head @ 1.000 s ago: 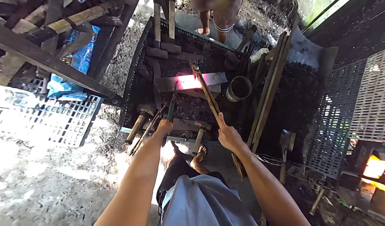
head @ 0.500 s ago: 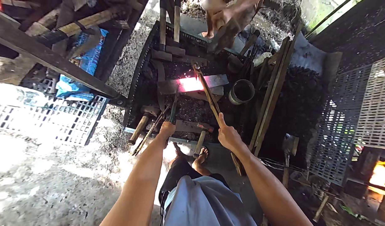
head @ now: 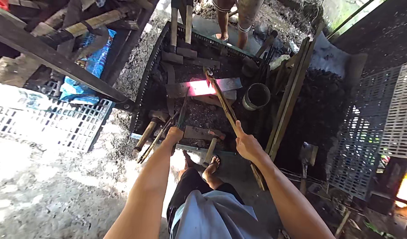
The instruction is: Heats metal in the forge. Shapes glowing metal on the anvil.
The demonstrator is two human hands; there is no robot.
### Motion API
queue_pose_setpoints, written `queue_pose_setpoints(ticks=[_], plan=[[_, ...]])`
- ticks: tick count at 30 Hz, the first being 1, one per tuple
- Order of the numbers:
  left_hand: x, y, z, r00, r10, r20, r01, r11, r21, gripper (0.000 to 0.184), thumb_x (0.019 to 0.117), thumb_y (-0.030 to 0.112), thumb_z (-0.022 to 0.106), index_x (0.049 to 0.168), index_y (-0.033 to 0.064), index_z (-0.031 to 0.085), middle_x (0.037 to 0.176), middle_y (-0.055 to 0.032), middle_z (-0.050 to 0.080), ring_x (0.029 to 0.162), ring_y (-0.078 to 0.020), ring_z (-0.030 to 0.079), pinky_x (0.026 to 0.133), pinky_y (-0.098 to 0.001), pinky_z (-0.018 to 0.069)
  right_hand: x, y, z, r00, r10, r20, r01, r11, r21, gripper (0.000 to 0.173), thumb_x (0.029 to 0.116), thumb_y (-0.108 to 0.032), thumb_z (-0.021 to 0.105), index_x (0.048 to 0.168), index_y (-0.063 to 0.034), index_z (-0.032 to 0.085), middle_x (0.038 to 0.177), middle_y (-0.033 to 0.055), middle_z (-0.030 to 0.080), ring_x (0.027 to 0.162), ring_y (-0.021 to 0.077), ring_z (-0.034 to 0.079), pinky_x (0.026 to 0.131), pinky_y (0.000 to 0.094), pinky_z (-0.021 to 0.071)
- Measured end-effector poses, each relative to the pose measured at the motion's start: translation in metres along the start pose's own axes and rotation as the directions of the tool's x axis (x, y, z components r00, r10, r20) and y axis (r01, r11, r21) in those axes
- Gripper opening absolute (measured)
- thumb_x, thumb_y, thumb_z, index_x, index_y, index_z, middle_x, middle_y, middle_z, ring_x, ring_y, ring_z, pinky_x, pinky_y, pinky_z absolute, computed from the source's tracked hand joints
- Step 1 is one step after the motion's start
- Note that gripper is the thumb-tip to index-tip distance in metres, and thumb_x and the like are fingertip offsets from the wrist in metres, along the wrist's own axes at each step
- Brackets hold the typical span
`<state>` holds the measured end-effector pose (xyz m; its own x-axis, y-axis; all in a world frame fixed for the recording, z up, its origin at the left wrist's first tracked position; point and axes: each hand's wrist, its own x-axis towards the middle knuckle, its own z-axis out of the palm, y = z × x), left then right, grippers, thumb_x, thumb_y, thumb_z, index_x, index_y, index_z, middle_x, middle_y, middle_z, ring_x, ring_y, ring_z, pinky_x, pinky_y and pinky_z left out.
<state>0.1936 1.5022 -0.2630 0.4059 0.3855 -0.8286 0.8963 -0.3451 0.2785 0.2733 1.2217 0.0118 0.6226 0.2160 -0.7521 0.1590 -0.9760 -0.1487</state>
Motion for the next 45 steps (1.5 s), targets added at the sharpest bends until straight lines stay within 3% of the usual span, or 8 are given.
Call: queue_pose_setpoints(ticks=[5,19,22,25,29,34,39,45], plan=[[-0.005,0.005,-0.003,1.000,0.002,0.004,-0.002,0.999,0.041,0.027,0.0999,0.020,0.058,0.106,-0.0055,0.065,0.098,-0.0226,0.067,0.077,-0.0296,0.067,0.074,-0.0485,0.0562,-0.004,-0.003,0.002,1.000,0.016,0.026,-0.015,0.999,-0.047,0.075,0.1103,-0.025,0.038,0.165,-0.0322,-0.013,0.111,0.0193,0.070,0.103,0.0354,0.071,0.090,0.0540,0.0567],[-0.010,0.004,-0.010,1.000,0.012,0.026,-0.013,0.998,0.057,0.031,0.1005,0.025,0.057,0.107,-0.0043,0.065,0.101,-0.0229,0.067,0.081,-0.0302,0.068,0.076,-0.0491,0.0563,-0.006,-0.013,0.019,0.997,0.076,0.013,-0.075,0.995,-0.073,0.074,0.1097,-0.027,0.037,0.165,-0.0359,-0.012,0.110,0.0174,0.071,0.101,0.0351,0.072,0.087,0.0541,0.0576],[-0.007,0.004,-0.009,0.999,0.025,0.032,-0.027,0.998,0.063,0.031,0.1007,0.024,0.056,0.109,-0.0047,0.065,0.102,-0.0230,0.067,0.082,-0.0302,0.069,0.077,-0.0494,0.0569,-0.007,-0.015,0.024,0.997,0.082,0.007,-0.082,0.996,-0.032,0.075,0.1096,-0.026,0.038,0.164,-0.0367,-0.012,0.109,0.0178,0.071,0.098,0.0344,0.072,0.086,0.0535,0.0582],[-0.006,-0.003,-0.007,0.999,0.041,0.017,-0.042,0.999,0.033,0.031,0.0993,0.023,0.059,0.108,-0.0058,0.065,0.104,-0.0251,0.067,0.085,-0.0333,0.069,0.079,-0.0528,0.0564,-0.006,-0.002,0.029,0.998,0.062,0.006,-0.063,0.997,0.050,0.073,0.1104,-0.028,0.037,0.165,-0.0353,-0.010,0.102,0.0167,0.070,0.083,0.0288,0.072,0.077,0.0474,0.0602],[-0.012,-0.002,-0.006,0.999,0.032,0.023,-0.033,0.999,0.015,0.030,0.0983,0.023,0.060,0.105,-0.0053,0.066,0.102,-0.0252,0.067,0.083,-0.0332,0.068,0.077,-0.0533,0.0562,-0.006,0.009,0.031,0.998,0.059,-0.026,-0.060,0.998,-0.003,0.071,0.1105,-0.030,0.038,0.166,-0.0351,-0.005,0.107,0.0185,0.071,0.100,0.0355,0.071,0.088,0.0538,0.0569],[-0.007,0.006,0.009,0.999,0.040,0.027,-0.038,0.995,-0.087,0.030,0.0988,0.023,0.060,0.109,-0.0054,0.063,0.095,-0.0200,0.065,0.072,-0.0261,0.065,0.070,-0.0455,0.0566,0.021,0.005,0.015,1.000,0.004,-0.029,-0.005,1.000,-0.010,0.071,0.1111,-0.029,0.038,0.166,-0.0338,-0.007,0.112,0.0195,0.071,0.105,0.0357,0.070,0.093,0.0531,0.0553],[-0.008,0.006,0.026,0.998,0.042,0.041,-0.035,0.986,-0.164,0.027,0.0975,0.021,0.062,0.108,-0.0040,0.063,0.092,-0.0181,0.065,0.069,-0.0243,0.064,0.068,-0.0445,0.0570,-0.004,0.012,0.018,0.999,0.035,-0.018,-0.036,0.997,-0.065,0.073,0.1094,-0.028,0.039,0.166,-0.0364,-0.007,0.104,0.0177,0.072,0.097,0.0359,0.072,0.085,0.0547,0.0578],[-0.006,0.018,0.035,0.998,0.036,0.050,-0.025,0.978,-0.208,0.027,0.0948,0.018,0.063,0.110,-0.0029,0.061,0.092,-0.0175,0.064,0.070,-0.0243,0.063,0.067,-0.0437,0.0557,-0.002,0.007,-0.013,0.998,0.057,-0.005,-0.058,0.987,-0.147,0.074,0.1102,-0.026,0.039,0.165,-0.0360,-0.011,0.110,0.0216,0.071,0.104,0.0395,0.070,0.089,0.0577,0.0559]])
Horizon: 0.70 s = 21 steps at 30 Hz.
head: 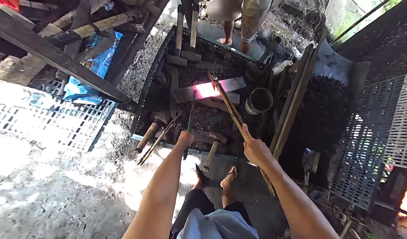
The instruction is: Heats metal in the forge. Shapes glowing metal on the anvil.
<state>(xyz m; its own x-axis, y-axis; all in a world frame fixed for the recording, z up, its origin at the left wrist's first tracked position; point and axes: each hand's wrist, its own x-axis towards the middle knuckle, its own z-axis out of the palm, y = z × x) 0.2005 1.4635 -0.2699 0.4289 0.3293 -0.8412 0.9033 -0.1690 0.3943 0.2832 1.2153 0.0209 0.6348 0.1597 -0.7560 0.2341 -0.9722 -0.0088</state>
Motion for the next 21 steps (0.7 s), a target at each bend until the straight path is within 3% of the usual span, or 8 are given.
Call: queue_pose_setpoints(ticks=[3,6,21], plan=[[0.010,-0.001,-0.006,1.000,-0.005,-0.024,0.006,0.997,0.072,0.028,0.0941,0.023,0.065,0.105,-0.0026,0.064,0.091,-0.0183,0.066,0.070,-0.0255,0.065,0.067,-0.0447,0.0561,-0.002,0.003,-0.004,1.000,-0.005,-0.008,0.005,1.000,-0.005,0.077,0.1095,-0.025,0.040,0.164,-0.0369,-0.013,0.109,0.0209,0.071,0.102,0.0387,0.071,0.088,0.0573,0.0567],[0.011,-0.001,-0.010,1.000,-0.008,-0.029,0.011,0.995,0.098,0.031,0.0975,0.025,0.062,0.107,-0.0044,0.064,0.095,-0.0217,0.066,0.075,-0.0301,0.066,0.070,-0.0496,0.0567,-0.002,0.006,-0.001,1.000,0.002,-0.010,-0.002,1.000,-0.005,0.077,0.1097,-0.026,0.040,0.164,-0.0378,-0.013,0.108,0.0207,0.071,0.102,0.0384,0.071,0.087,0.0568,0.0566],[0.003,0.005,-0.013,0.997,-0.036,-0.064,0.043,0.993,0.108,0.030,0.0982,0.024,0.059,0.105,-0.0047,0.064,0.094,-0.0221,0.066,0.074,-0.0303,0.066,0.069,-0.0497,0.0566,0.004,0.010,0.005,0.999,-0.028,-0.033,0.026,0.999,-0.036,0.077,0.1094,-0.025,0.039,0.164,-0.0386,-0.013,0.106,0.0198,0.071,0.099,0.0385,0.071,0.084,0.0571,0.0576]])
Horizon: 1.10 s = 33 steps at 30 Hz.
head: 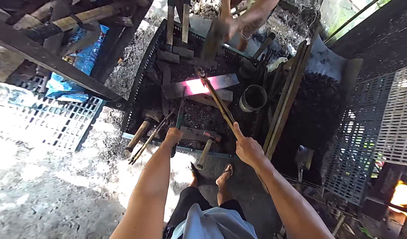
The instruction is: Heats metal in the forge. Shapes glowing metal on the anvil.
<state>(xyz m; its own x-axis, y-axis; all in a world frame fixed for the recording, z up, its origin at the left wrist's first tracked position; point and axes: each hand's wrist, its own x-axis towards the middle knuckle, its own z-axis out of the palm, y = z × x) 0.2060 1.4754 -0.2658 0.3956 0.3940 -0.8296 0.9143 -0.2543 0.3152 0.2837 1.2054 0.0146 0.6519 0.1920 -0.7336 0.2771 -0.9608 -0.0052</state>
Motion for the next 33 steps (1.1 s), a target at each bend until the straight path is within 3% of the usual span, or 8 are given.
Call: queue_pose_setpoints(ticks=[5,10,15,17,24,33], plan=[[0.006,-0.004,-0.004,1.000,-0.009,-0.012,0.010,0.999,0.037,0.032,0.0990,0.025,0.058,0.108,-0.0044,0.064,0.096,-0.0225,0.067,0.076,-0.0308,0.067,0.070,-0.0500,0.0566,0.006,0.000,-0.003,1.000,0.003,-0.018,-0.002,0.998,0.063,0.077,0.1087,-0.026,0.043,0.165,-0.0395,-0.008,0.105,0.0193,0.071,0.100,0.0383,0.071,0.085,0.0567,0.0572],[0.012,-0.012,0.000,0.999,0.008,-0.034,-0.008,1.000,0.012,0.031,0.0983,0.025,0.059,0.105,-0.0046,0.065,0.094,-0.0233,0.067,0.072,-0.0314,0.067,0.069,-0.0518,0.0567,0.024,0.005,0.001,0.997,0.012,-0.078,-0.004,0.995,0.096,0.078,0.1081,-0.026,0.046,0.165,-0.0415,-0.005,0.099,0.0197,0.072,0.094,0.0396,0.072,0.078,0.0586,0.0579],[-0.008,0.003,-0.011,1.000,-0.004,-0.012,0.004,1.000,0.019,0.028,0.0996,0.020,0.057,0.101,-0.0068,0.064,0.094,-0.0256,0.066,0.076,-0.0348,0.066,0.071,-0.0549,0.0551,0.003,0.021,0.003,1.000,-0.014,0.007,0.014,0.998,0.068,0.075,0.1099,-0.027,0.039,0.164,-0.0407,-0.011,0.105,0.0198,0.072,0.100,0.0381,0.071,0.086,0.0575,0.0566],[-0.017,0.010,-0.014,1.000,-0.013,-0.001,0.013,1.000,0.027,0.028,0.1000,0.018,0.057,0.102,-0.0086,0.064,0.099,-0.0283,0.066,0.082,-0.0382,0.067,0.075,-0.0579,0.0550,-0.005,0.021,0.000,1.000,-0.004,0.019,0.003,0.999,0.052,0.074,0.1101,-0.027,0.038,0.164,-0.0395,-0.011,0.106,0.0197,0.071,0.101,0.0376,0.071,0.087,0.0567,0.0565],[-0.018,0.010,-0.017,1.000,-0.004,0.009,0.004,1.000,-0.010,0.030,0.1000,0.019,0.057,0.105,-0.0091,0.064,0.101,-0.0295,0.066,0.083,-0.0396,0.067,0.076,-0.0591,0.0553,-0.009,0.009,0.003,1.000,0.011,0.017,-0.011,0.999,0.031,0.074,0.1102,-0.027,0.038,0.165,-0.0380,-0.011,0.110,0.0194,0.071,0.102,0.0372,0.071,0.088,0.0559,0.0570],[0.013,-0.009,-0.005,0.999,0.016,-0.028,-0.016,1.000,0.012,0.030,0.0981,0.024,0.058,0.103,-0.0049,0.064,0.093,-0.0252,0.067,0.072,-0.0338,0.067,0.068,-0.0533,0.0565,-0.006,0.013,0.007,1.000,0.008,0.020,-0.009,0.999,0.040,0.075,0.1100,-0.027,0.038,0.164,-0.0389,-0.012,0.108,0.0190,0.071,0.101,0.0357,0.071,0.087,0.0547,0.0574]])
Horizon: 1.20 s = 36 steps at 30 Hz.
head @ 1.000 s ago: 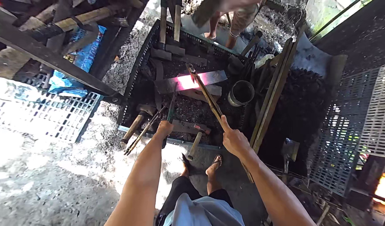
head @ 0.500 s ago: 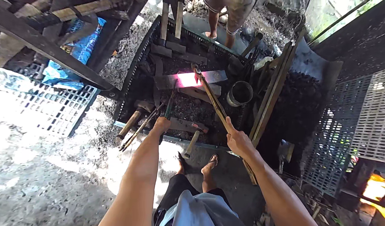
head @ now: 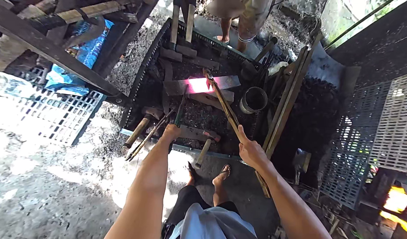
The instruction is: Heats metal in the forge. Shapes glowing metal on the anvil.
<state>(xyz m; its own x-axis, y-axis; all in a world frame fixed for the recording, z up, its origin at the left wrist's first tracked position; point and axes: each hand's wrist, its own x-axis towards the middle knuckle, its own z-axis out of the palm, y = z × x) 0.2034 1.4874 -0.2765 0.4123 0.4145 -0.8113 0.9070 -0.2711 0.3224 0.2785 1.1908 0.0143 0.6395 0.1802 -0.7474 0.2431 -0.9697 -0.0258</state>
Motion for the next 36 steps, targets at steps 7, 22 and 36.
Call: queue_pose_setpoints(ticks=[7,22,36], plan=[[0.001,0.001,-0.001,1.000,0.005,-0.004,-0.005,1.000,0.001,0.031,0.0985,0.024,0.058,0.102,-0.0052,0.065,0.094,-0.0257,0.067,0.075,-0.0346,0.067,0.070,-0.0544,0.0565,0.002,0.002,0.003,1.000,0.003,-0.003,-0.003,1.000,0.022,0.074,0.1100,-0.028,0.038,0.164,-0.0382,-0.012,0.108,0.0181,0.071,0.099,0.0346,0.072,0.087,0.0531,0.0577],[-0.009,0.006,-0.015,1.000,0.007,-0.009,-0.007,1.000,-0.013,0.033,0.0977,0.028,0.062,0.104,-0.0046,0.065,0.093,-0.0238,0.067,0.074,-0.0336,0.067,0.070,-0.0547,0.0562,0.012,0.008,-0.004,0.998,-0.050,-0.023,0.052,0.993,0.104,0.073,0.1101,-0.028,0.040,0.166,-0.0376,-0.006,0.105,0.0192,0.070,0.089,0.0320,0.072,0.082,0.0502,0.0594],[0.000,0.003,-0.014,1.000,-0.006,0.006,0.006,1.000,0.013,0.031,0.0972,0.023,0.061,0.107,-0.0062,0.064,0.100,-0.0264,0.067,0.079,-0.0348,0.069,0.073,-0.0542,0.0578,0.010,0.010,0.027,1.000,-0.016,-0.019,0.016,1.000,-0.011,0.072,0.1099,-0.028,0.037,0.165,-0.0396,-0.009,0.102,0.0164,0.072,0.095,0.0347,0.073,0.083,0.0535,0.0588]])
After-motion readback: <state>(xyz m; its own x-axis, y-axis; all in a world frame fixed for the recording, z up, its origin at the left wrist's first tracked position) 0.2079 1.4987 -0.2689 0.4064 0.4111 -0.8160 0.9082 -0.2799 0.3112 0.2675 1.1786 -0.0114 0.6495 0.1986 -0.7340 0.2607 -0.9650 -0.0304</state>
